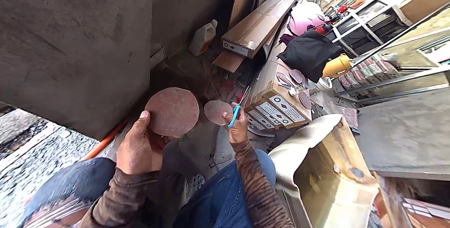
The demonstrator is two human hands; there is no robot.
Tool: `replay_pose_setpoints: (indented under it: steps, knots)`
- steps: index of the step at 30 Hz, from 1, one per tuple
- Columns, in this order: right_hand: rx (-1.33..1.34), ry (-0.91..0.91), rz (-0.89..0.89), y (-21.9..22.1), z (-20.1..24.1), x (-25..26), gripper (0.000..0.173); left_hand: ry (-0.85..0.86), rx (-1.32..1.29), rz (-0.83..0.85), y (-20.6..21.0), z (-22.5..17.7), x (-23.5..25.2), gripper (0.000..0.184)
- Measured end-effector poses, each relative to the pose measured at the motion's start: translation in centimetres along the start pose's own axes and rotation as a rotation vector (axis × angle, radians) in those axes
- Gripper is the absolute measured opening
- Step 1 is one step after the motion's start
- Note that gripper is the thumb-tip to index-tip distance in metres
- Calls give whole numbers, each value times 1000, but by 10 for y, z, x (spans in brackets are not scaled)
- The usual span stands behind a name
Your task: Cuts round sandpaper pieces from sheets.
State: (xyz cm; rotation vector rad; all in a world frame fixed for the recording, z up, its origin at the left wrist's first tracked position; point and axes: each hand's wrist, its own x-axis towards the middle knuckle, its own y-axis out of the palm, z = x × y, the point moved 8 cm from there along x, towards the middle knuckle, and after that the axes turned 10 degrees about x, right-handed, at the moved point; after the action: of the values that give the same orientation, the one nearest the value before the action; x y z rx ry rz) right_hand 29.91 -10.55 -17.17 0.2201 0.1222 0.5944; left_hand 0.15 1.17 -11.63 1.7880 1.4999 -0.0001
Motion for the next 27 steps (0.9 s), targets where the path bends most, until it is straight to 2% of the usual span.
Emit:
replay_pose_setpoints:
  steps: [7,18,20,24,27]
  knots:
    - [-101,-7,39,9,-1,-4,67,40,-24,115,12,-7,6,33]
    - [-105,-9,191,35,-13,-18,72,150,-146,38,-5,-25,14,27]
    - [-119,-29,186,33,-11,-18,72,176,-195,21,-6,-27,14,33]
    - [-187,-98,149,25,-2,-16,73,227,-235,50,-2,-30,16,66]
    - [-188,-140,134,19,8,-16,72,242,-232,119,4,-24,19,76]
